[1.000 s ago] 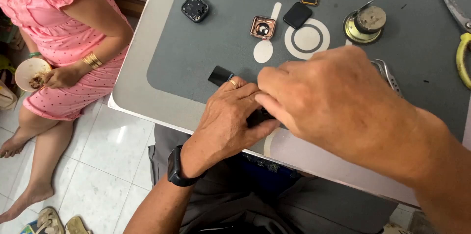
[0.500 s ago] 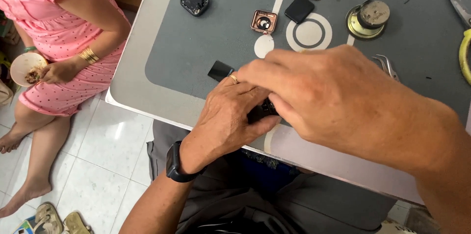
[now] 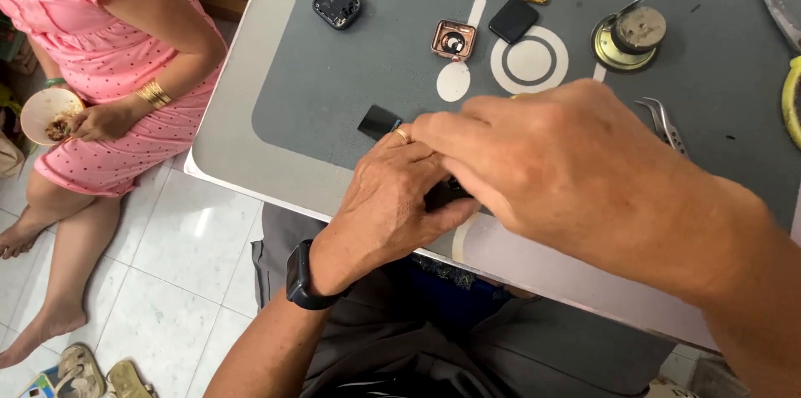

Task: Assembling and disassembling smartwatch components using a precision screwdriver and tweezers.

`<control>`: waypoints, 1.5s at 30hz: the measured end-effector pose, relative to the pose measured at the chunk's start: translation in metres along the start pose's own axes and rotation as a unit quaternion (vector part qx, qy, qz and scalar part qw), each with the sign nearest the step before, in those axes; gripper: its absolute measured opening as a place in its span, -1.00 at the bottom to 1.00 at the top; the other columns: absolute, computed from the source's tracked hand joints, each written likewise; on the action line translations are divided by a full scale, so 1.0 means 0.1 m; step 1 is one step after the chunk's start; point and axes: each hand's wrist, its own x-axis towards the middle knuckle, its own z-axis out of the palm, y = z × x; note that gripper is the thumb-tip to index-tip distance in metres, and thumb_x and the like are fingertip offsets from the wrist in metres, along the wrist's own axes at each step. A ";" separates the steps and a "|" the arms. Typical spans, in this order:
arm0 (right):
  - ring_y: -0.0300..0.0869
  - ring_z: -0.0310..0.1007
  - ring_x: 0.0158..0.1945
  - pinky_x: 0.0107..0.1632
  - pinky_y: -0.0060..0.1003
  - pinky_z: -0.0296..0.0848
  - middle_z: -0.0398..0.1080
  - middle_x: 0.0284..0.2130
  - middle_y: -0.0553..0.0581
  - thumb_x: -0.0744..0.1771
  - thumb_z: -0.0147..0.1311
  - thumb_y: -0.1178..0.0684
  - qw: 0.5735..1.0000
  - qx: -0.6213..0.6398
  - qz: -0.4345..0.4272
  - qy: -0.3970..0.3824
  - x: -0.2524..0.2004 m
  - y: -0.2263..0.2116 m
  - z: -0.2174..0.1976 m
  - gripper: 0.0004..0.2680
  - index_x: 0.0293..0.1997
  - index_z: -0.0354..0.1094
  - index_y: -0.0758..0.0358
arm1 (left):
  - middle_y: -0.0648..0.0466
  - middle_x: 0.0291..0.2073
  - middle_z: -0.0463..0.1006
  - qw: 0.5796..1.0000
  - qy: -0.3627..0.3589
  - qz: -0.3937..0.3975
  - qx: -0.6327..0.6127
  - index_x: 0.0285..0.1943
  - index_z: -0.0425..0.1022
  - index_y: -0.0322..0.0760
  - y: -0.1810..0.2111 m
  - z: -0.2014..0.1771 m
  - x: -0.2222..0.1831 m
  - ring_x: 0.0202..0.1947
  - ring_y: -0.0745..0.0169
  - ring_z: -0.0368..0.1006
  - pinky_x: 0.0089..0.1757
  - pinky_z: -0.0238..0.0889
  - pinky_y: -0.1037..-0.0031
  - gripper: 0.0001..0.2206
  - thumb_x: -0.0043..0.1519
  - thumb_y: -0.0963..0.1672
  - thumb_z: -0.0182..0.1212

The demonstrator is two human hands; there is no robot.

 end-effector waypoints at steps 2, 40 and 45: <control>-0.18 0.23 -0.64 -0.68 -0.18 0.18 0.22 -0.59 -0.07 0.28 -0.03 0.33 0.994 0.092 0.016 -0.056 0.01 -0.02 -0.07 -0.67 0.11 0.36 0.08 | 0.00 -0.42 0.37 1.000 -0.006 -0.008 0.028 -0.22 0.40 -0.35 -0.03 0.04 -0.05 -0.33 0.01 0.28 -0.19 0.19 0.25 -0.81 0.25 -0.14 0.34; -0.16 0.03 -0.68 -0.52 -0.19 0.21 0.08 -0.73 -0.10 0.38 0.06 0.26 0.998 0.033 0.012 -0.045 -0.06 -0.06 -0.08 -0.77 -0.46 0.16 0.05 | 0.10 -0.50 0.28 1.000 -0.006 -0.016 -0.020 -0.41 0.36 -0.27 -0.02 0.01 -0.03 -0.43 0.13 0.08 -0.30 0.05 0.36 -0.71 0.28 -0.09 0.34; -0.02 0.31 -0.64 -0.61 0.01 0.23 0.27 -0.66 -0.07 0.22 -0.04 0.34 0.988 0.074 0.031 -0.133 -0.11 -0.11 -0.11 -0.70 -0.09 0.29 -0.02 | 0.10 -0.50 0.20 0.999 -0.011 -0.035 -0.005 -0.37 0.18 -0.28 -0.03 0.03 -0.05 -0.43 0.11 0.10 -0.31 0.07 0.32 -0.65 0.27 -0.10 0.35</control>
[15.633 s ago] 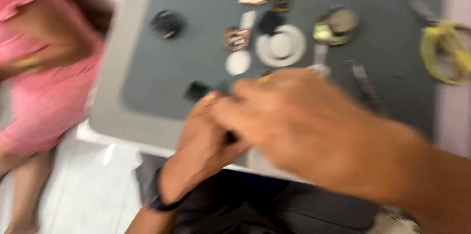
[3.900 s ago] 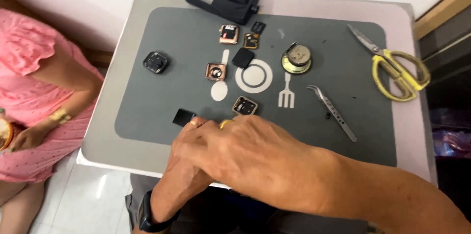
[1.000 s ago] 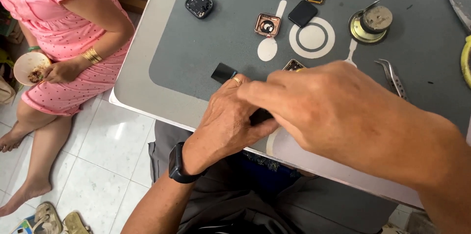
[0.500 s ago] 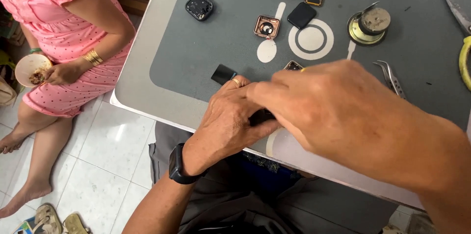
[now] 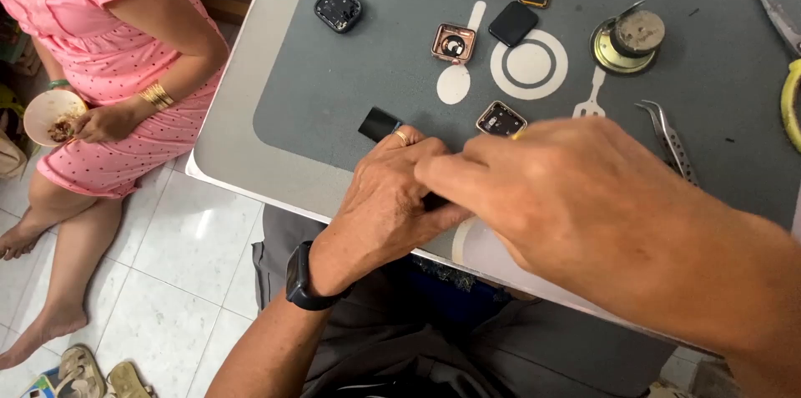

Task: Assembling and disassembling smartwatch components using a precision screwdriver and tweezers.

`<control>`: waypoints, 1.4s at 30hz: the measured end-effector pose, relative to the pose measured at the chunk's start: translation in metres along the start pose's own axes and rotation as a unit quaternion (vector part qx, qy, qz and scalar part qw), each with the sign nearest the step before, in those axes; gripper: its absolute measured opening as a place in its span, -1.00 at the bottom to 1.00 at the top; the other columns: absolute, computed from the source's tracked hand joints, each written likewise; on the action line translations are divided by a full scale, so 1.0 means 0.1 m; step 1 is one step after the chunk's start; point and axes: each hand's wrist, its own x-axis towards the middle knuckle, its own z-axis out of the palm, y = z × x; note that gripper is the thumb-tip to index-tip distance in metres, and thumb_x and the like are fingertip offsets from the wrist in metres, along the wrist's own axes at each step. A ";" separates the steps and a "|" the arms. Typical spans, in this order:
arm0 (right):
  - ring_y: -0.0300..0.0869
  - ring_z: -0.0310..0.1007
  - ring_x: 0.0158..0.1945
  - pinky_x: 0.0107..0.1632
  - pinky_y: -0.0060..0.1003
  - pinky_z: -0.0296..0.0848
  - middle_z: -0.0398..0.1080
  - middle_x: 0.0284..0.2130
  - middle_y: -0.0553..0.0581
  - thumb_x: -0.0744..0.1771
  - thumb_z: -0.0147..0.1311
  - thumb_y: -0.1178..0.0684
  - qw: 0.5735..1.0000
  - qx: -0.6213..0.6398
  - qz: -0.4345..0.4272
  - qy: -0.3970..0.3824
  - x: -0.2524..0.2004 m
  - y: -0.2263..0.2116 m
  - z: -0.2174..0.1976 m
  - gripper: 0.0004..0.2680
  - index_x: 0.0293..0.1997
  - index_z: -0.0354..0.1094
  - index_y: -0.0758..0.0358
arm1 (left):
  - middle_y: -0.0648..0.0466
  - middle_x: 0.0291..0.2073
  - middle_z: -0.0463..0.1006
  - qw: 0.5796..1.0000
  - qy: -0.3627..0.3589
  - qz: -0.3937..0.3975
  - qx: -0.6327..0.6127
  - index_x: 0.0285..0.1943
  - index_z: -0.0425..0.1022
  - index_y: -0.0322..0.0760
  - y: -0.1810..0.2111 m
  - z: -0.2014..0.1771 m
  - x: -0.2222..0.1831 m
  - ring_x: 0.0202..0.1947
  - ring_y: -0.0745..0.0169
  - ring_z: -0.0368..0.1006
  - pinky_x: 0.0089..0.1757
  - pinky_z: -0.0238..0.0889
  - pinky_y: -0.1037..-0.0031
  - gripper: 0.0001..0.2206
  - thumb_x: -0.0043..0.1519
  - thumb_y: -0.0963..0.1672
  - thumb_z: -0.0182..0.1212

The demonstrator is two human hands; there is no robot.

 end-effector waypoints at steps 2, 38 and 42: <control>-0.10 0.15 -0.67 -0.59 -0.10 0.18 0.15 -0.71 -0.07 0.26 0.00 0.36 0.998 -0.038 -0.006 0.051 0.02 0.02 0.06 -0.79 -0.26 0.21 0.02 | 0.11 -0.51 0.22 1.000 0.002 0.014 -0.015 -0.40 0.25 -0.26 0.00 -0.01 0.02 -0.44 0.13 0.06 -0.29 0.02 0.34 -0.68 0.28 -0.10 0.34; 0.11 0.60 -0.15 -0.17 0.00 0.54 0.56 -0.27 0.14 0.32 0.17 0.16 0.925 -0.023 0.210 0.317 -0.18 -0.79 0.44 -0.81 0.03 0.44 0.10 | 0.19 -0.27 0.61 0.996 -0.071 -0.028 -0.055 0.11 0.63 0.07 -0.24 -0.05 -0.16 -0.09 0.11 0.44 0.03 0.31 0.31 -0.54 -0.03 -0.08 0.55; 0.20 0.58 -0.34 -0.28 0.06 0.49 0.49 -0.55 0.20 0.34 0.12 -0.06 0.926 -0.061 0.268 0.260 -0.11 -0.75 0.51 -0.92 -0.23 0.44 0.00 | 0.12 -0.26 0.61 0.993 -0.083 -0.038 -0.070 0.06 0.65 -0.02 -0.19 -0.08 -0.16 -0.07 0.05 0.43 0.06 0.29 0.25 -0.60 0.00 -0.10 0.53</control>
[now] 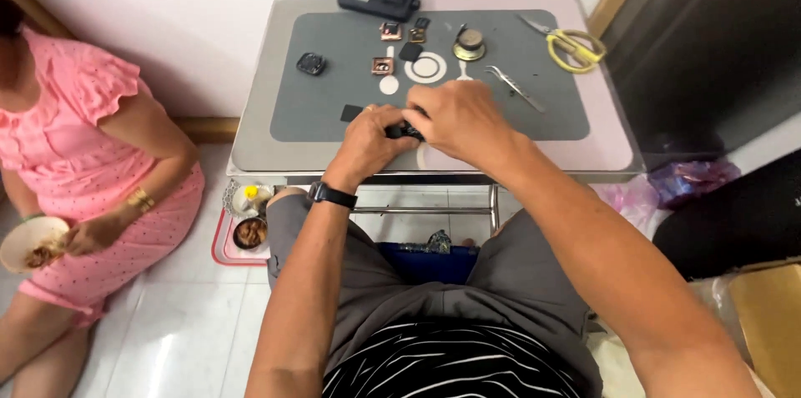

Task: Assembling and disassembling smartwatch components using a precision screwdriver and tweezers.

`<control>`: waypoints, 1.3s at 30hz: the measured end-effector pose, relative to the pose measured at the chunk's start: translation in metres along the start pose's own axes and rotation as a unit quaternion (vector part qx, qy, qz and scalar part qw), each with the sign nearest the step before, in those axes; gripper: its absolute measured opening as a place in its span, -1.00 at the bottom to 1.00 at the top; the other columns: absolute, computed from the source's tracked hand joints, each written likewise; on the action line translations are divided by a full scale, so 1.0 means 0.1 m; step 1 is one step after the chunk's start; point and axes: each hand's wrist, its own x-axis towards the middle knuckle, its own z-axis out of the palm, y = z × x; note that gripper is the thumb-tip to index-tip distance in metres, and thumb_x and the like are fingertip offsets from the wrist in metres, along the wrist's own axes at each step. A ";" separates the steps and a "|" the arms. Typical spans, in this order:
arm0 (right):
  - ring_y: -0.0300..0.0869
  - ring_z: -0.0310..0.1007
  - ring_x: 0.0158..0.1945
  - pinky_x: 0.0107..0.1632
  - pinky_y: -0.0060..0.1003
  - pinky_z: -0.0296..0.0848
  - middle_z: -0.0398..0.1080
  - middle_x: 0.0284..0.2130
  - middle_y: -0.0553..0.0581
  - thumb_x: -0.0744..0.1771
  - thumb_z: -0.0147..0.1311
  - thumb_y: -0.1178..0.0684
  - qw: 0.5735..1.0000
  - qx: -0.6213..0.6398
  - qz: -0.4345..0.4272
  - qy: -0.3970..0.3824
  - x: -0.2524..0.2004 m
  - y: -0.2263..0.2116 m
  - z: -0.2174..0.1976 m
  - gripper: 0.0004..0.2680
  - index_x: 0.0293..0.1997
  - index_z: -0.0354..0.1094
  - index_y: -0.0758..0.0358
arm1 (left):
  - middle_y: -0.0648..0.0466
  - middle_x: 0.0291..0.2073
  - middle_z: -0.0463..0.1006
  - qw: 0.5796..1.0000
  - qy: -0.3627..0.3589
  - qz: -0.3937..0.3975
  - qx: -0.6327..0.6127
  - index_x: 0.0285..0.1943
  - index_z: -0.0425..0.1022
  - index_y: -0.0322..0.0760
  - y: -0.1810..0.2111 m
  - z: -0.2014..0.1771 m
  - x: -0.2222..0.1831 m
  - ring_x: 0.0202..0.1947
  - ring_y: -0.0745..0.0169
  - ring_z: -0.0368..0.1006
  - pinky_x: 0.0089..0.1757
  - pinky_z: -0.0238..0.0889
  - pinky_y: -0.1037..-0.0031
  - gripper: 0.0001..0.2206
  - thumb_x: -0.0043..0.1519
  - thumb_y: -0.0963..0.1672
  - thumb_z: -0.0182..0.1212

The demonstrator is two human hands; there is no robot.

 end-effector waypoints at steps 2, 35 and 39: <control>0.25 0.58 -0.32 -0.26 0.12 0.50 0.51 -0.49 0.26 0.32 0.12 0.05 1.000 0.021 -0.011 -0.018 0.03 -0.09 -0.18 -0.89 -0.10 0.40 0.05 | 0.16 -0.27 0.61 1.000 -0.005 -0.010 -0.012 0.10 0.65 0.00 0.10 -0.03 0.00 -0.08 0.12 0.41 0.05 0.27 0.30 -0.61 0.05 -0.11 0.53; 0.04 0.50 -0.48 -0.38 -0.12 0.40 0.34 -0.66 -0.01 0.30 0.15 0.18 0.994 -0.043 -0.052 -0.086 0.22 -0.09 -0.15 -0.87 -0.43 0.29 0.09 | 0.21 -0.28 0.59 1.000 0.009 -0.012 0.010 0.08 0.65 0.05 -0.07 0.03 0.00 -0.08 0.11 0.42 0.09 0.25 0.27 -0.58 0.00 -0.07 0.54; 0.18 0.59 -0.31 -0.30 0.05 0.46 0.48 -0.53 0.15 0.28 0.17 0.24 0.994 -0.009 -0.045 -0.096 0.23 -0.20 -0.30 -0.91 -0.32 0.37 0.15 | 0.21 -0.26 0.60 1.000 0.009 -0.008 0.014 0.12 0.63 0.09 0.06 -0.05 -0.02 -0.08 0.10 0.41 0.10 0.25 0.25 -0.56 0.02 -0.08 0.54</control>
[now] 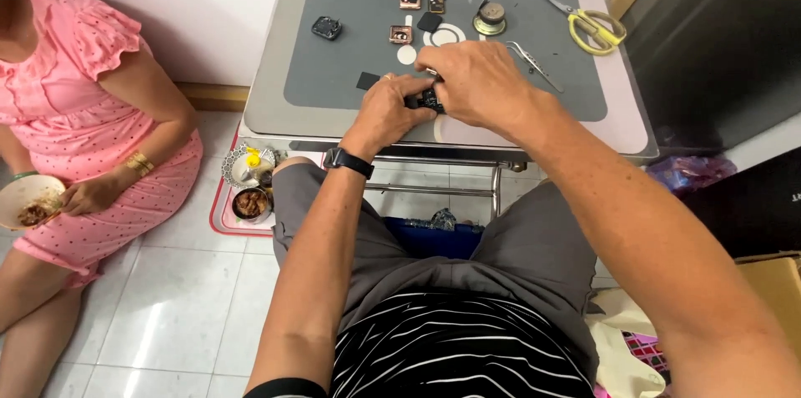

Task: Assembling and disassembling smartwatch components using a precision screwdriver and tweezers.

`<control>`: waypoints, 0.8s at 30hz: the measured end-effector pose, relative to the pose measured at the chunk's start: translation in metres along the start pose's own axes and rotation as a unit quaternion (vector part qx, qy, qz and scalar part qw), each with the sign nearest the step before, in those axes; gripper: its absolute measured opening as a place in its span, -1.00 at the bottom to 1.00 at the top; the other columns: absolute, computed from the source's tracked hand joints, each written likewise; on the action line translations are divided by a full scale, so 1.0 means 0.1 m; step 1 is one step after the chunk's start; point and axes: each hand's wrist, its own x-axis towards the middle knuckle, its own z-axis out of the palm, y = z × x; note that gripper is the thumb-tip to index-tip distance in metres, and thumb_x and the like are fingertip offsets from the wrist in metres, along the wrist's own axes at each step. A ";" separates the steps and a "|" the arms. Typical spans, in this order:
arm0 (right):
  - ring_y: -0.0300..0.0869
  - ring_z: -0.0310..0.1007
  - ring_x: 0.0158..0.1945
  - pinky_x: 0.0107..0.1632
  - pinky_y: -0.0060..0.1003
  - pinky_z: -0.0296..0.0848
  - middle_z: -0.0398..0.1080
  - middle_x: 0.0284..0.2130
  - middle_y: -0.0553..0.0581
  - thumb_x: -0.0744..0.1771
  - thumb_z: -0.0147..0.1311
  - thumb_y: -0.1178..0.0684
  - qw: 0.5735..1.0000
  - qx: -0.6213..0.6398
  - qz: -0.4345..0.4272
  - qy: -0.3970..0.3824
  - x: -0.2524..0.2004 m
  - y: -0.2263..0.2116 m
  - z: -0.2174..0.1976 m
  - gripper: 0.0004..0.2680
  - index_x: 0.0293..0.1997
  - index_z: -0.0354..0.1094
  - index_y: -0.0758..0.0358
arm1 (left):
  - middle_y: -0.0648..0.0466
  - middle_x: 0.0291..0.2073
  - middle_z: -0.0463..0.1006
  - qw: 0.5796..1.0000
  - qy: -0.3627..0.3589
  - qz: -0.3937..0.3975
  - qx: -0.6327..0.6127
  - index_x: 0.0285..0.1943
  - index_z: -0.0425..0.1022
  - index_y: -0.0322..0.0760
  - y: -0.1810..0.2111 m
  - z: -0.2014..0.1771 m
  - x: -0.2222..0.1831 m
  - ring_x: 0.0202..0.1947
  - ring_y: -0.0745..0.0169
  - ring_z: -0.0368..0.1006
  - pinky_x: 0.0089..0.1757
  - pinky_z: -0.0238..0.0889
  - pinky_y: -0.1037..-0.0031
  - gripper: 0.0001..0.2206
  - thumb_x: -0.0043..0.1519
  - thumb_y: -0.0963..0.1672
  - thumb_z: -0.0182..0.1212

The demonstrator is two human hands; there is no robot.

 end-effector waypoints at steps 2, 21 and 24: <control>0.14 0.60 -0.30 -0.28 0.02 0.49 0.50 -0.53 0.11 0.26 0.21 0.24 1.000 -0.022 -0.002 -0.009 -0.01 0.07 0.05 -0.91 -0.33 0.41 0.13 | 0.23 -0.28 0.59 1.000 0.003 -0.004 0.000 0.11 0.64 0.11 0.05 -0.03 -0.01 -0.08 0.12 0.42 0.10 0.26 0.27 -0.57 0.01 -0.08 0.54; 0.26 0.50 -0.14 -0.26 0.21 0.40 0.54 -0.15 0.26 0.24 -0.06 0.24 0.996 -0.017 0.056 -0.069 0.02 -0.04 0.02 -0.58 0.25 0.33 0.06 | 0.19 -0.16 0.66 0.997 0.020 0.066 0.026 0.14 0.59 -0.15 -0.25 0.16 0.06 -0.09 0.08 0.52 0.28 -0.07 -0.02 -0.60 0.09 -0.08 0.44; 0.20 0.54 -0.37 -0.35 0.12 0.45 0.52 -0.51 0.29 0.33 0.09 -0.06 0.996 -0.075 0.057 -0.009 0.03 0.02 0.12 -0.71 0.17 0.46 0.11 | 0.25 -0.47 0.48 0.997 0.022 0.076 0.012 -0.27 0.53 -0.05 -0.17 0.10 0.03 -0.39 0.15 0.30 0.03 0.12 0.29 -0.87 0.08 -0.12 0.39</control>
